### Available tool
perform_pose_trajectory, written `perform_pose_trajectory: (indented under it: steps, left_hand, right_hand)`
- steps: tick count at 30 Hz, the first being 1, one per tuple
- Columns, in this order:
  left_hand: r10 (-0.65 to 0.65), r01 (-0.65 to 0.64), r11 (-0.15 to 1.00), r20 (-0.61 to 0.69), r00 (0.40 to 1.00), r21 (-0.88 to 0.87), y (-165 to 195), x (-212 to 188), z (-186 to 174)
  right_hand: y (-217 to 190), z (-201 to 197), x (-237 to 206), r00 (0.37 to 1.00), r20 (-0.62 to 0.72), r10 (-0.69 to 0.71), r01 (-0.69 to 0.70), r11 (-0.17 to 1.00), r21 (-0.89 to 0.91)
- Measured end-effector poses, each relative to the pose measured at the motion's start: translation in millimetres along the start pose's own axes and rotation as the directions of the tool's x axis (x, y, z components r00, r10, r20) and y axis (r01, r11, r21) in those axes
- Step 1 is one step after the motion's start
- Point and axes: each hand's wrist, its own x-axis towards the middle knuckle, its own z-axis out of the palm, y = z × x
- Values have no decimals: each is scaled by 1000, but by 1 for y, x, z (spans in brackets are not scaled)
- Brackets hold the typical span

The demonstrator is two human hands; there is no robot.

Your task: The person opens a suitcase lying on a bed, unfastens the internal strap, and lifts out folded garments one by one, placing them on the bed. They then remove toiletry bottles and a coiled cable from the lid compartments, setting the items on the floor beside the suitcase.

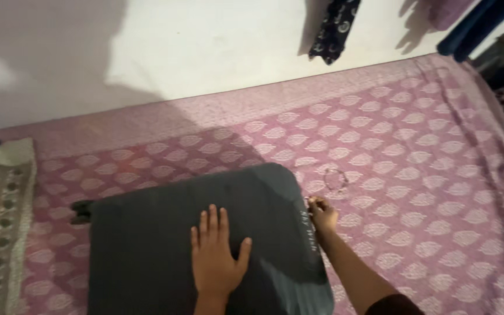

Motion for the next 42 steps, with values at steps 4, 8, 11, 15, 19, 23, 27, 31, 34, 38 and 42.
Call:
perform_pose_trajectory:
  steps: [4, 8, 11, 15, 19, 23, 27, 31, 34, 38, 42]
  left_hand:
    - [-11, 12, 1000, 45, 999, -21, -3, 3, -6]
    - [-42, 46, 997, 68, 997, -56, -3, 4, -7]
    - [-41, 44, 994, 27, 999, -96, -4, 3, -7]
    - [-54, 50, 994, -44, 998, -95, -9, 12, -8]
    - [-169, 174, 983, 83, 982, -52, -16, 44, -3]
    - [-96, 96, 995, -5, 995, -15, -17, 65, 6]
    - [51, -50, 999, -31, 998, 19, -28, 72, 7]
    - [34, -34, 999, 50, 998, 2, -33, 83, 11]
    - [28, -30, 999, 63, 998, 22, -32, 85, 13]
    - [22, -25, 998, 72, 997, 52, -29, 85, 14]
    - [12, -18, 998, 91, 996, 65, -27, 88, 15]
  right_hand:
    - [-4, 14, 15, 999, 32, 28, -30, 996, 79]
    - [-13, 24, 33, 997, 78, 17, -20, 999, 37]
    - [-16, 32, 46, 990, 137, -16, 20, 999, -25]
    - [-18, 32, 53, 966, 257, -12, 22, 999, -38]
    - [-21, 35, 59, 924, 366, -113, 107, 994, 36]
    - [-31, 48, 75, 926, 370, -74, 140, 978, -157]
    - [-42, 60, 86, 893, 447, -51, 167, 960, -225]
    - [-49, 71, 89, 890, 456, -10, 152, 950, -274]
    - [-55, 79, 92, 866, 499, -8, 196, 924, -327]
    - [-65, 96, 105, 812, 583, 5, 330, 821, -465]
    - [-78, 109, 132, 623, 782, -25, 552, 723, -416]
